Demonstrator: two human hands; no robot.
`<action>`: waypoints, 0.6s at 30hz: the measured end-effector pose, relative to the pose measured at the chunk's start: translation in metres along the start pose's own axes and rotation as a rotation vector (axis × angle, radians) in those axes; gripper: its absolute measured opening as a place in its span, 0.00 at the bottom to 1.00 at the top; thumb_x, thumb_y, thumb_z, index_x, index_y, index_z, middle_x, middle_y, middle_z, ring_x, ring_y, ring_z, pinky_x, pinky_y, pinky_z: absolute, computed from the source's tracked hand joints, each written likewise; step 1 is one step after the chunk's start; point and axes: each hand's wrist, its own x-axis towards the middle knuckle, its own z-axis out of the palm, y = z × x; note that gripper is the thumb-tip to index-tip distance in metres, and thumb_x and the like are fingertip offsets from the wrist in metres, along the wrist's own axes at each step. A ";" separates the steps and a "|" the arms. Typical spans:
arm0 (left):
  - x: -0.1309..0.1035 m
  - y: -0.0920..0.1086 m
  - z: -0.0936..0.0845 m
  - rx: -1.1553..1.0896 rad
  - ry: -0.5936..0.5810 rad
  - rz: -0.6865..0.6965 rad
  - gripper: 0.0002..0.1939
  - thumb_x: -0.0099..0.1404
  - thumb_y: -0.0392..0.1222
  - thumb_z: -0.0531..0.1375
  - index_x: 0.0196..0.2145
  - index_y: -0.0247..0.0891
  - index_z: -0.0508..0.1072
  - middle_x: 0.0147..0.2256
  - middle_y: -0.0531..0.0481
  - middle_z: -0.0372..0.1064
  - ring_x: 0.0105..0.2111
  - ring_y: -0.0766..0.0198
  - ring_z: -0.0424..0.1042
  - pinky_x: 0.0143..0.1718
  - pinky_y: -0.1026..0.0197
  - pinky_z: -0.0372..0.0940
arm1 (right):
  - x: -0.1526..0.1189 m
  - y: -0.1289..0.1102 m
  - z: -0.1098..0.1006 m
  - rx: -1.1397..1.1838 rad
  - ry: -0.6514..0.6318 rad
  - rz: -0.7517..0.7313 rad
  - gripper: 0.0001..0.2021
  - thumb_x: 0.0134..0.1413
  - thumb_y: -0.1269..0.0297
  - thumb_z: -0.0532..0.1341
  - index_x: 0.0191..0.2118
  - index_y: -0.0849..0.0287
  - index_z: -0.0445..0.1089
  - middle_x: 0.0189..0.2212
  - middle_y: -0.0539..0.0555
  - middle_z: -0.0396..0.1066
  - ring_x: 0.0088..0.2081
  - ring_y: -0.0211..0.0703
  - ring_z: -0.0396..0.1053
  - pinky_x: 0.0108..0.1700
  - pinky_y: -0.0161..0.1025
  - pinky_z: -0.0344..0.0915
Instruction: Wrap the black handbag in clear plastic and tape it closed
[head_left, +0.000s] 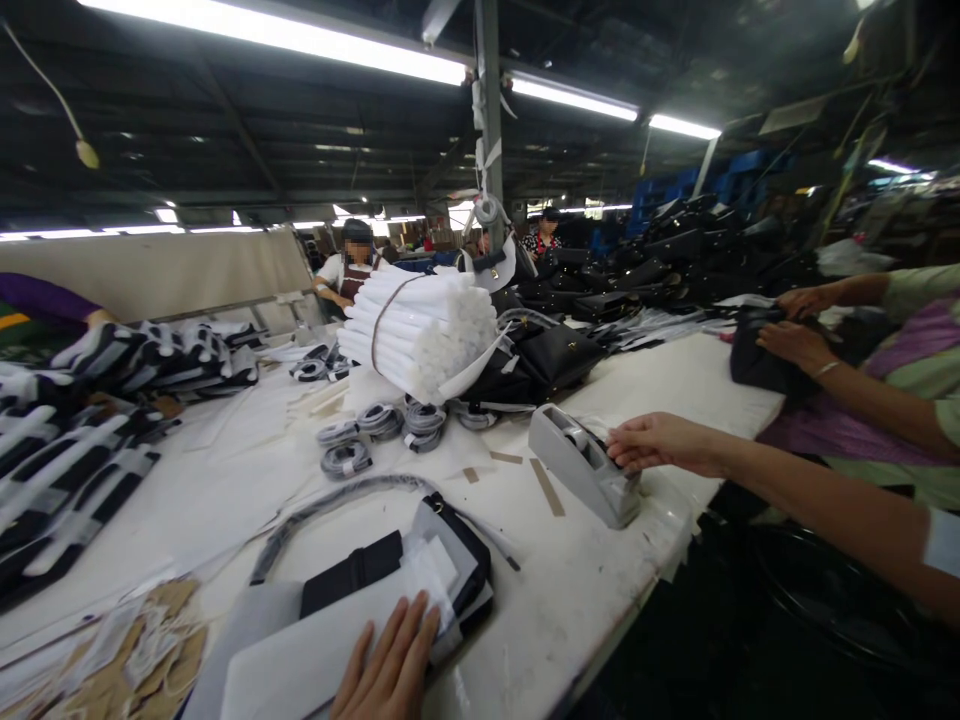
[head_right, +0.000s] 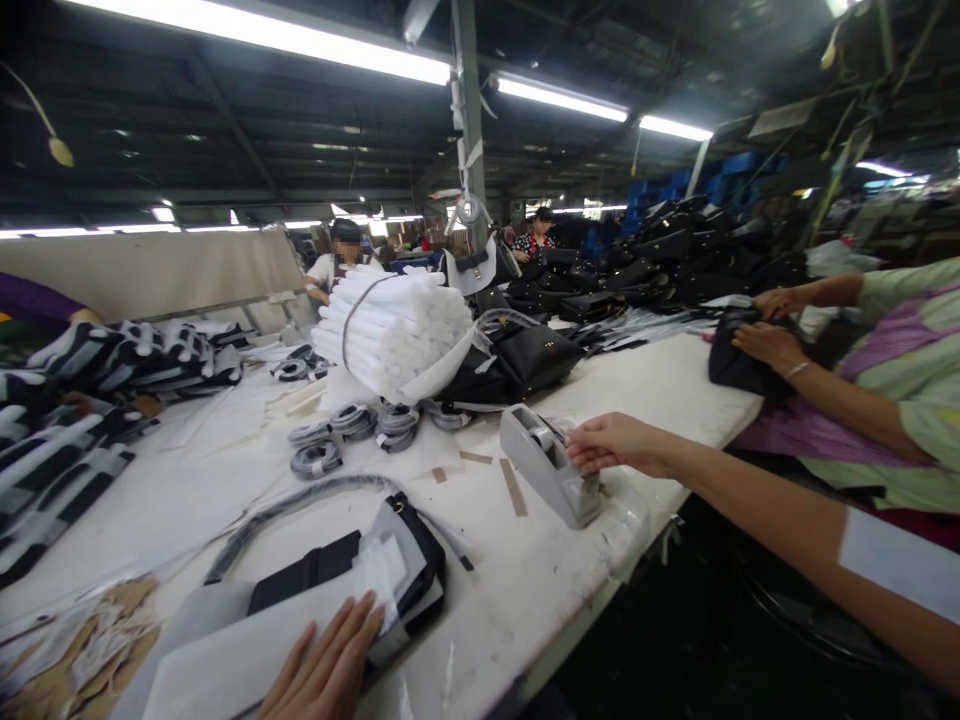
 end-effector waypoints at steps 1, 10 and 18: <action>0.000 -0.001 0.000 0.012 -0.002 0.025 0.34 0.68 0.24 0.49 0.69 0.44 0.55 0.60 0.55 0.67 0.56 0.65 0.72 0.73 0.56 0.32 | -0.008 0.001 -0.001 0.015 0.017 -0.021 0.15 0.55 0.55 0.71 0.39 0.63 0.76 0.40 0.59 0.78 0.35 0.37 0.75 0.39 0.28 0.75; 0.003 0.000 -0.007 0.035 -0.008 0.054 0.30 0.67 0.23 0.49 0.64 0.39 0.64 0.62 0.52 0.65 0.58 0.63 0.70 0.73 0.54 0.36 | -0.079 0.038 0.006 -0.021 0.138 -0.038 0.30 0.37 0.37 0.73 0.40 0.58 0.80 0.44 0.62 0.77 0.47 0.56 0.75 0.48 0.42 0.77; 0.006 0.005 -0.014 0.043 -0.030 0.014 0.27 0.69 0.26 0.50 0.64 0.38 0.64 0.62 0.51 0.65 0.58 0.62 0.69 0.73 0.54 0.37 | -0.055 0.117 0.033 0.022 0.338 -0.110 0.31 0.40 0.36 0.70 0.41 0.61 0.78 0.41 0.62 0.78 0.42 0.52 0.75 0.43 0.42 0.76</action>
